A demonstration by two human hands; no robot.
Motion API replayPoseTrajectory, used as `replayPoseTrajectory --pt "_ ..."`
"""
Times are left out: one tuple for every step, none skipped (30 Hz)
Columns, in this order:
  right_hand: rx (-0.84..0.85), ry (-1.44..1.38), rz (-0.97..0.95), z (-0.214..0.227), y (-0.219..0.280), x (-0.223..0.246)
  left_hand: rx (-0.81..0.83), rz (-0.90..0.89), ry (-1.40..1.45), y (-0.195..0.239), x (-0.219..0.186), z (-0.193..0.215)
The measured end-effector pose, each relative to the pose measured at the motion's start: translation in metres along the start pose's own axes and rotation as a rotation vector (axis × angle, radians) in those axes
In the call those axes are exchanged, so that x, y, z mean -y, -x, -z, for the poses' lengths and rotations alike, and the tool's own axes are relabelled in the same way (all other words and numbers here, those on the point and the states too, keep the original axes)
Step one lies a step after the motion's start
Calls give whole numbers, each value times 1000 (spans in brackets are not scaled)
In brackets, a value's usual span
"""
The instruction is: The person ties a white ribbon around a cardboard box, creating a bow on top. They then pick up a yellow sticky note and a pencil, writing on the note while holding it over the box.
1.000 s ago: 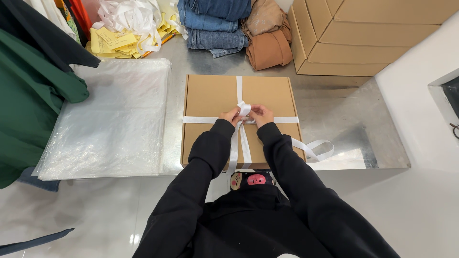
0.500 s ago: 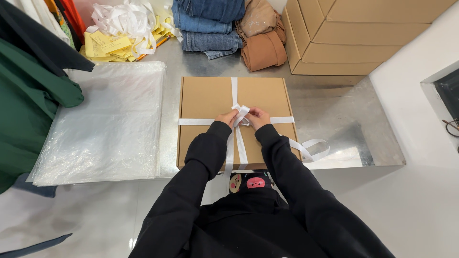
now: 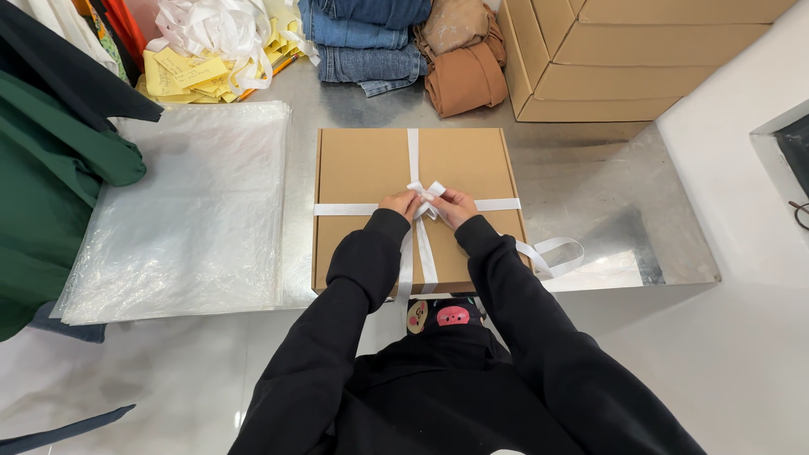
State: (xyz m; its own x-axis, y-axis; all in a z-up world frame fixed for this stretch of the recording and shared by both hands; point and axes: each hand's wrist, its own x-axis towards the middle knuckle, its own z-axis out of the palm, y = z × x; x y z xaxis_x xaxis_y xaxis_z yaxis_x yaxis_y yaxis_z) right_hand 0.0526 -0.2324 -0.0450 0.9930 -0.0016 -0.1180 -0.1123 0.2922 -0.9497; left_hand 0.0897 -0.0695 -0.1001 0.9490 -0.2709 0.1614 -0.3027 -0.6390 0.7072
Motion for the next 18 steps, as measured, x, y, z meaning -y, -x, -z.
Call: replayPoseTrajectory --pt "2 0 -1 3 -4 -7 -1 2 0 1 -1 2" --pt "-11 -27 -1 6 -8 -15 -16 -42 16 3 -2 3" --pt "-24 -53 0 9 -12 -22 -30 -86 32 5 -3 4" --pt "-20 -53 -3 12 -17 -27 -33 -82 32 10 -9 10" --pt "-52 -95 9 14 -22 -32 -22 -124 68 14 -14 15" --pt "-82 -138 20 16 -28 -38 -14 -165 104 19 -19 22" --pt "-77 -137 17 13 -23 -29 -18 -160 102 16 -11 15" --pt "-54 -139 -2 10 -17 -21 -6 -191 104 14 -3 9" --pt "-31 -141 -22 7 -11 -13 5 -222 106 12 5 3" --pt "-28 -140 -22 1 -4 0 2 -221 106 11 7 3" --pt "82 -101 -18 -6 4 13 30 -185 127 10 8 2" --pt "193 -60 -13 -12 11 28 55 -150 149 6 9 2" --pt "198 -57 -10 -6 10 33 49 -151 149 7 8 4" --pt "292 136 36 -1 9 37 69 -106 168 9 7 7" --pt "384 330 83 4 7 41 88 -61 187 10 6 9" --pt "387 332 86 12 1 42 84 -63 186 9 6 10" --pt "463 585 217 20 -6 42 96 -47 205 9 6 11" --pt "535 840 350 29 -13 44 108 -33 226 7 5 11"
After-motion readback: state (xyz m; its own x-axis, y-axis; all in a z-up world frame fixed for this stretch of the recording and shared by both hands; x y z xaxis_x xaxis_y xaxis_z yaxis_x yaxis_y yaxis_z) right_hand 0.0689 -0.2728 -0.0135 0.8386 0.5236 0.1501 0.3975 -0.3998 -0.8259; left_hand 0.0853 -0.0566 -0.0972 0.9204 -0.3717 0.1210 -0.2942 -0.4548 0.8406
